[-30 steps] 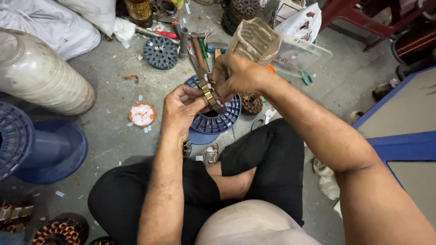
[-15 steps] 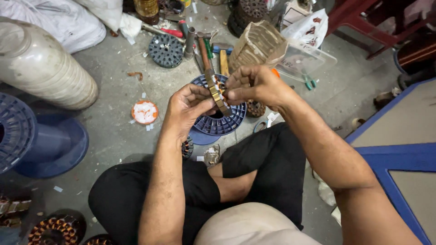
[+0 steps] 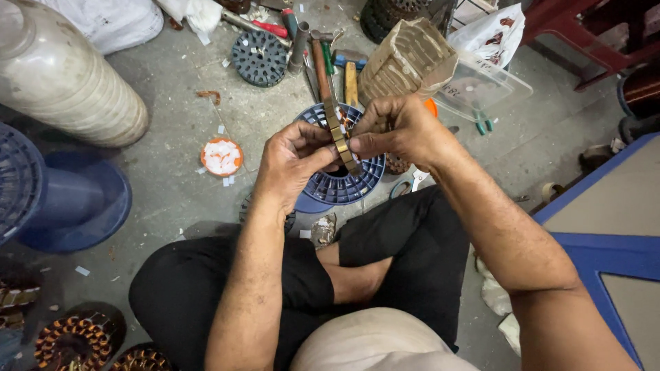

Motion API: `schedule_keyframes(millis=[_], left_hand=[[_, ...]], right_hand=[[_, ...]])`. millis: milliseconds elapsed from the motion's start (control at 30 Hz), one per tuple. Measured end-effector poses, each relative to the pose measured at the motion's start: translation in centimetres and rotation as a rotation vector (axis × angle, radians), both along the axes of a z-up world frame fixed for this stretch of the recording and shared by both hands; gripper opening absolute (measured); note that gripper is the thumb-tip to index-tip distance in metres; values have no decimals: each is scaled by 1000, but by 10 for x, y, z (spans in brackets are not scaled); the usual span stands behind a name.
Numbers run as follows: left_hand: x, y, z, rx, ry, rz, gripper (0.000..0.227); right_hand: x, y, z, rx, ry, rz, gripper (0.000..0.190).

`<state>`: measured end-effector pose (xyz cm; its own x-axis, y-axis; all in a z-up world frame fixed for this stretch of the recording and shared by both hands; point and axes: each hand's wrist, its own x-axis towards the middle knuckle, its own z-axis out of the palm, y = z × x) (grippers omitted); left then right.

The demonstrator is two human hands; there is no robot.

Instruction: The person sits on the floor and assembles a circular electrical component, likely a stator, by inserting copper coils into slots and securing them with white tape. They use scissors to cut the tape and a screwdriver to adjust the coils within the blue plastic housing.

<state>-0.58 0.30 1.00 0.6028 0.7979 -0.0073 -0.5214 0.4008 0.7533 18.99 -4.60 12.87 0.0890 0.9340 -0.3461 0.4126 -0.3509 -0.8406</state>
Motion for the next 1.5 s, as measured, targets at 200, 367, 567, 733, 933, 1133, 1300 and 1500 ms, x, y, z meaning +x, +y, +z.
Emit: schedule_keyframes(millis=[200, 367, 567, 733, 933, 1133, 1300, 1500], left_hand=[[1, -1, -1, 36, 12, 13, 18], [1, -2, 5, 42, 22, 30, 18], [1, 0, -5, 47, -19, 16, 19], [2, -3, 0, 58, 19, 32, 21], [-20, 3, 11, 259, 321, 112, 25], [-48, 8, 21, 991, 1055, 338, 43], [-42, 8, 28, 911, 1023, 235, 32], [-41, -2, 47, 994, 946, 326, 27]], right_hand=[[1, 3, -6, 45, 43, 41, 10], [3, 5, -4, 20, 116, 21, 11], [6, 7, -5, 16, -21, 72, 15], [4, 5, -5, 48, 35, 62, 16], [8, -24, -24, 228, 54, -87, 23], [5, -41, -48, 290, 116, -121, 51], [5, -47, -54, 327, 194, 38, 81], [23, -53, -69, 346, 515, -149, 78]])
